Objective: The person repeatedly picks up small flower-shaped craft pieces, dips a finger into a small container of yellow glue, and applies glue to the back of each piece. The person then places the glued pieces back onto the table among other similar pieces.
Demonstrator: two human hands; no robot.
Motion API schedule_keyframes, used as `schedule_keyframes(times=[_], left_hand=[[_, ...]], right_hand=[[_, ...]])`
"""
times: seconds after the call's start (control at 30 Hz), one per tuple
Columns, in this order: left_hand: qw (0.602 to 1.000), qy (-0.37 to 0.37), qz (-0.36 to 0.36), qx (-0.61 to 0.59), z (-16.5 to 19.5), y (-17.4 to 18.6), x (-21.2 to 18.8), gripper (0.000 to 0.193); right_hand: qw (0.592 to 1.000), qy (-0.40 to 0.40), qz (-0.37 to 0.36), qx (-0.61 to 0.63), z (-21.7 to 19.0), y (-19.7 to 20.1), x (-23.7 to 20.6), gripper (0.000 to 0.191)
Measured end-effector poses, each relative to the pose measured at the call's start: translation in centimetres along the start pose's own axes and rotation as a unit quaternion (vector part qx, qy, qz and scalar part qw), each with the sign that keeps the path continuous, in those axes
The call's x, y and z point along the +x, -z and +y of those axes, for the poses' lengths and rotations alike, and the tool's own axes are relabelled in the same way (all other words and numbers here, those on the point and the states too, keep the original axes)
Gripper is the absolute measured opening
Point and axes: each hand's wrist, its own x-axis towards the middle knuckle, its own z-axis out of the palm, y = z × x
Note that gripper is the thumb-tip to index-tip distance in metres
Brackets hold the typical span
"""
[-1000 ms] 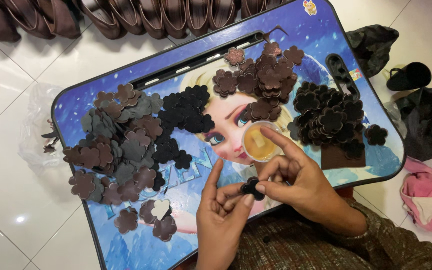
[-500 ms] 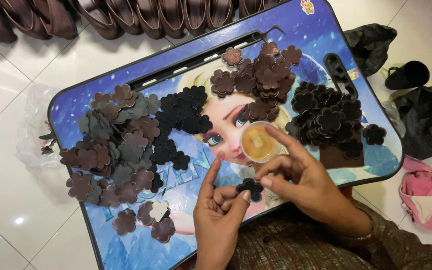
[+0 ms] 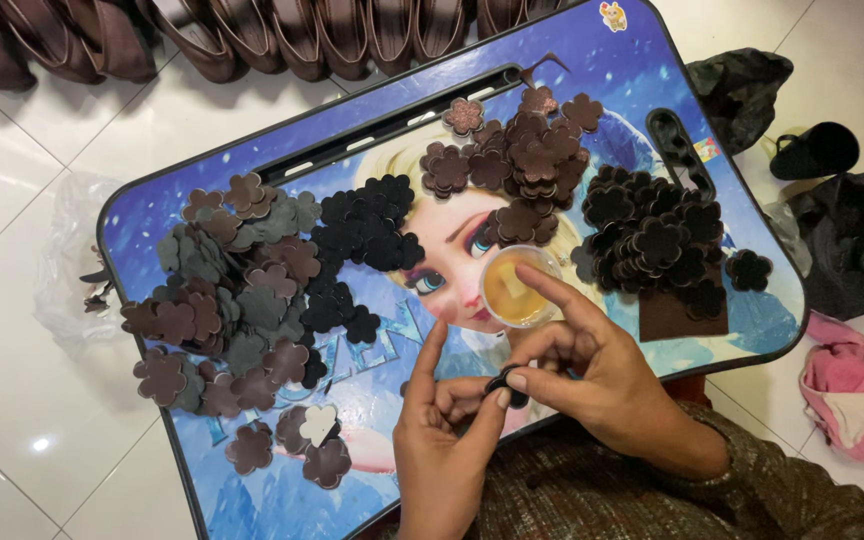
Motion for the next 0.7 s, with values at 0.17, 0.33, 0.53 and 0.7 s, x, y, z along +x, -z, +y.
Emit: schedule_keyframes(times=[0.17,0.33,0.53,0.7], left_hand=[[1.0,0.0,0.0,0.025,0.2,0.0,0.0,0.087],[0.998,-0.028,-0.024,0.045,0.4,-0.2,-0.2,0.091],[0.991,-0.036,-0.023,0.13,0.6,-0.3,-0.3,0.088],[0.986,-0.011,-0.048,0.162,1.2,-0.7,-0.5,0.09]], right_hand=[[1.0,0.026,0.007,-0.007,0.1,-0.1,-0.2,0.096],[0.999,0.043,0.006,-0.016,-0.4,0.0,-0.8,0.094],[0.999,0.021,-0.012,-0.046,-1.4,0.4,-1.4,0.098],[0.997,-0.023,0.015,-0.072,-1.2,0.4,-1.5,0.101]])
